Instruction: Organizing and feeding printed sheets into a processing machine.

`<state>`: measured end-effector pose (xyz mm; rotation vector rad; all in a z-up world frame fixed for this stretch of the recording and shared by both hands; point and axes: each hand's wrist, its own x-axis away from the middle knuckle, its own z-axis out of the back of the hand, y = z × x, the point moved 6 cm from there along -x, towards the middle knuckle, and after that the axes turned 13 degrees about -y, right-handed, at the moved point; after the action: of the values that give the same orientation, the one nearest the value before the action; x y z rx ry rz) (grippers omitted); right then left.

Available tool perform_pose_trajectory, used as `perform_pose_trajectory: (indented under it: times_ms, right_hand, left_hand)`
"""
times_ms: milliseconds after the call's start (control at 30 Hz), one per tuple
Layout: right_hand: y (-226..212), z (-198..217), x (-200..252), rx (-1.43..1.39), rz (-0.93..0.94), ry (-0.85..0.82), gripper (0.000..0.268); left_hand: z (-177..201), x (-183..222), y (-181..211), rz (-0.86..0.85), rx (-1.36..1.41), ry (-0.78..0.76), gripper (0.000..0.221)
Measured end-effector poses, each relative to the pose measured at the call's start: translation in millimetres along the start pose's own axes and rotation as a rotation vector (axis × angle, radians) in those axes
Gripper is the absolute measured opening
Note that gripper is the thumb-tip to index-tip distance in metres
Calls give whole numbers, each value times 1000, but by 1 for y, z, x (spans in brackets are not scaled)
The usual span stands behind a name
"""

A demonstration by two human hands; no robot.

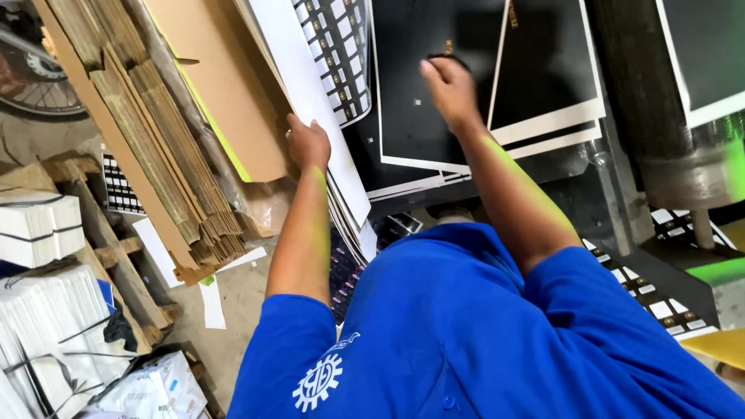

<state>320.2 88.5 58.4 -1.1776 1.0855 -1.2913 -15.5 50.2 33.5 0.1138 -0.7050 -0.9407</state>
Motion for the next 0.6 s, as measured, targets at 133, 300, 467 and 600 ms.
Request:
perform_pose_trajectory:
  times_ms: [133,300,467,600]
  right_hand:
    - [25,-88,-33,-60,-534,-378,101]
    - [66,-153,-61,371,-568,-332,34]
    - [-31,-210,-35,608,28,-549,76]
    - [-116,-170,2,663,252,-481,75]
  left_hand:
    - [-6,-8,-10,-20,-2,53,30]
    - [-4,-9,-9,1,-2,28,29]
    - [-4,-9,-14,-128,36,86,25]
    - [5,-10,-23,-36,76,39,26]
